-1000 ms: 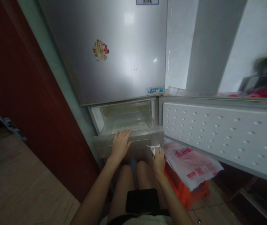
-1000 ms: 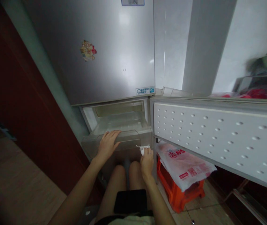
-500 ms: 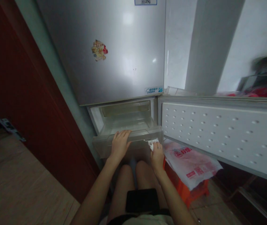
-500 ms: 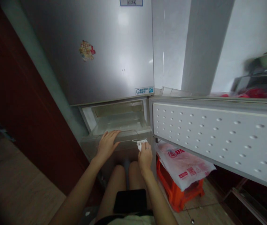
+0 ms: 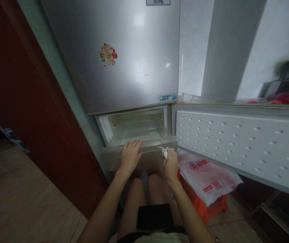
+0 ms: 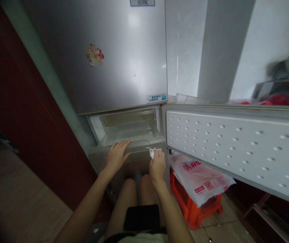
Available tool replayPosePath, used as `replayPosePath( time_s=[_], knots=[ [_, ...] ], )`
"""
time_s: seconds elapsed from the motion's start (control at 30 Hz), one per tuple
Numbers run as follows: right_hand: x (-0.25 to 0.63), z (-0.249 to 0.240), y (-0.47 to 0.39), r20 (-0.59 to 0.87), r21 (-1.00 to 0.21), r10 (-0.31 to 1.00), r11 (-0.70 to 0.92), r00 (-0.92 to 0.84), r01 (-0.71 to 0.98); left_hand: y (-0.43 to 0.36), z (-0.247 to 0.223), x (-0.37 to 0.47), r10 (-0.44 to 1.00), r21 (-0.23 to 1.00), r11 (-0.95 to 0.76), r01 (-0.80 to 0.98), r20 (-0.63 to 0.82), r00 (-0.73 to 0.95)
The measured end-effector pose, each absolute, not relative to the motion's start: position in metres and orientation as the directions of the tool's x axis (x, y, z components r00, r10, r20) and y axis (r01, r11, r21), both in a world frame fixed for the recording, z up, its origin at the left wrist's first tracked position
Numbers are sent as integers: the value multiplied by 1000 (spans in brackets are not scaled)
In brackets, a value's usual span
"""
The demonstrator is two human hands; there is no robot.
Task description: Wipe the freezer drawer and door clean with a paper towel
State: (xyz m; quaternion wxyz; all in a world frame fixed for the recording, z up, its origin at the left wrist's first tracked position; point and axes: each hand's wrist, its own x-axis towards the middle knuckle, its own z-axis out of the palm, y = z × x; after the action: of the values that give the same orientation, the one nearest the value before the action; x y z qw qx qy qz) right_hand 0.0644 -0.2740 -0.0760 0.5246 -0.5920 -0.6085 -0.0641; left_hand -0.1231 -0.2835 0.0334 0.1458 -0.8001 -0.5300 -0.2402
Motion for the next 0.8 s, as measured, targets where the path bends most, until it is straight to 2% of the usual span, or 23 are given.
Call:
replayPosePath(
  time_s=[0.47, 0.8],
  knots=[
    [66, -65, -272, 719, -544, 643, 285, 263, 789, -283, 33, -123, 777, 8, -399, 917, 534, 333],
    [60, -138, -280, 688, -572, 654, 220, 316, 790, -282, 31, -124, 765, 1, -403, 915, 549, 336]
  ],
)
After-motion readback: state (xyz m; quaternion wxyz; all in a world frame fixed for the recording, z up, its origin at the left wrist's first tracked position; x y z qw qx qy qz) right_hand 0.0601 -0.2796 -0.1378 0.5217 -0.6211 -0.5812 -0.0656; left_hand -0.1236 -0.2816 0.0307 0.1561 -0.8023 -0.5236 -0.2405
